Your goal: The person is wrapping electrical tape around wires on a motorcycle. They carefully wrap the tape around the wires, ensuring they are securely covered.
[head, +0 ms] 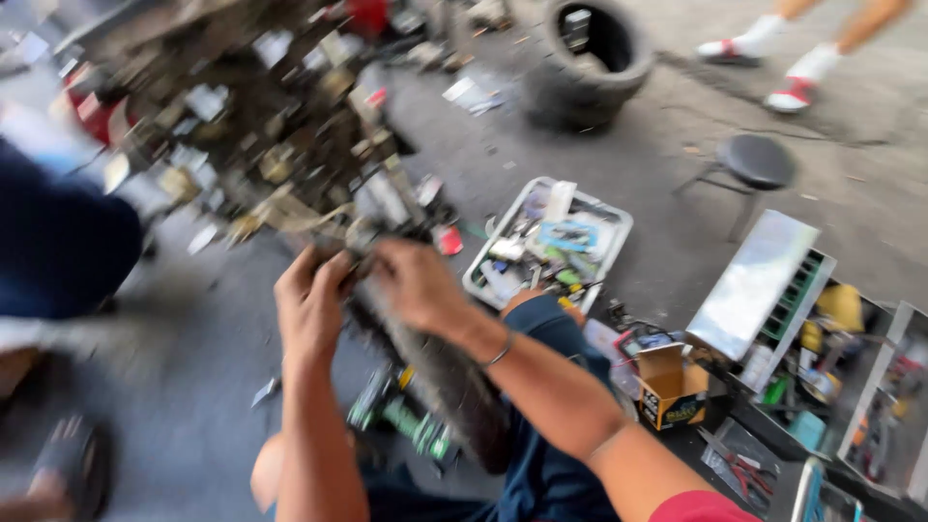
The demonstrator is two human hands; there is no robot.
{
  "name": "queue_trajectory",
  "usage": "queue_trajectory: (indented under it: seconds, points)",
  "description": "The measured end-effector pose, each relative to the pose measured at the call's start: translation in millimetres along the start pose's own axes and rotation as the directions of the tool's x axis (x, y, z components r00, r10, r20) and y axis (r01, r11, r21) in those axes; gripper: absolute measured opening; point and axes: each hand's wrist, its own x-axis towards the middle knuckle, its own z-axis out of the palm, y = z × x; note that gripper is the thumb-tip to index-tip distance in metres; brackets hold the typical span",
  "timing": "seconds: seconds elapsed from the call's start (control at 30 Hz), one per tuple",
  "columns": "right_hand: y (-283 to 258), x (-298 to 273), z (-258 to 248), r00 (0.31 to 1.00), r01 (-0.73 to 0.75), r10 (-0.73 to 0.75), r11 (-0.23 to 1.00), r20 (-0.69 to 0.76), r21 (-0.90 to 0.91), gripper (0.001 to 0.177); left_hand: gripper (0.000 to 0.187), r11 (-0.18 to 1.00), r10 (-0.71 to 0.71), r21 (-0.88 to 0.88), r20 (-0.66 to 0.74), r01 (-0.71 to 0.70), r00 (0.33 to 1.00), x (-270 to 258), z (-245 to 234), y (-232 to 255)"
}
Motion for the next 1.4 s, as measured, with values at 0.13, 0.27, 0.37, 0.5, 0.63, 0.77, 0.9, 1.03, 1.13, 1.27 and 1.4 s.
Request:
queue_trajectory:
  seconds: [0.13,0.27,0.37,0.5,0.63,0.77,0.9,1.03,1.13,1.27,1.4]
  points:
    - [-4,-9,-10,0.996,0.093,-0.093,0.992,-0.005,0.083,0.020,0.011,0.987,0.116,0.115,0.012,-0.117,0.993,-12,11,37]
    - [5,-7,-6,0.999,0.041,-0.049,0.961,0.023,0.273,0.027,0.014,0.971,0.194,0.127,0.068,-0.201,0.979,-10,17,54]
    - [4,-16,-5,1.000,-0.005,-0.004,0.953,0.031,0.302,0.028,0.018,0.948,0.193,0.246,0.060,-0.202,0.979,-7,14,25]
    - [1,-9,-10,1.000,0.003,-0.002,0.965,-0.007,0.261,0.029,0.019,1.000,-0.019,-0.019,0.006,0.019,1.000,-4,40,38]
    - [-8,-15,-12,0.999,-0.031,0.032,0.971,-0.003,0.238,0.029,0.023,0.965,-0.156,-0.227,-0.079,0.135,0.985,-14,46,27]
    - [-15,-19,-8,0.999,-0.008,0.016,0.975,-0.035,0.221,0.033,0.016,0.931,-0.195,-0.314,-0.002,0.184,0.981,-9,43,13]
    - [-27,-22,-7,0.999,0.012,-0.004,0.968,-0.032,0.252,0.036,0.018,0.807,-0.316,-0.516,0.032,0.286,0.948,-6,43,6]
    - [-23,-14,-7,0.999,0.003,0.006,0.966,-0.035,0.258,0.032,0.036,0.578,-0.381,-0.736,0.140,0.353,0.914,-1,31,-11]
    - [-33,-13,-8,0.999,0.019,-0.010,0.970,-0.041,0.240,0.033,0.051,0.621,-0.302,-0.730,0.111,0.284,0.947,-13,44,18]
    - [-33,-10,-3,0.995,0.050,-0.037,0.988,-0.089,0.148,0.025,0.045,0.781,-0.268,-0.601,-0.076,0.170,0.960,-10,44,39]
    - [-41,-7,-11,0.997,0.015,0.001,0.981,-0.082,0.192,0.027,0.028,0.735,-0.282,-0.629,0.056,0.253,0.958,4,24,11]
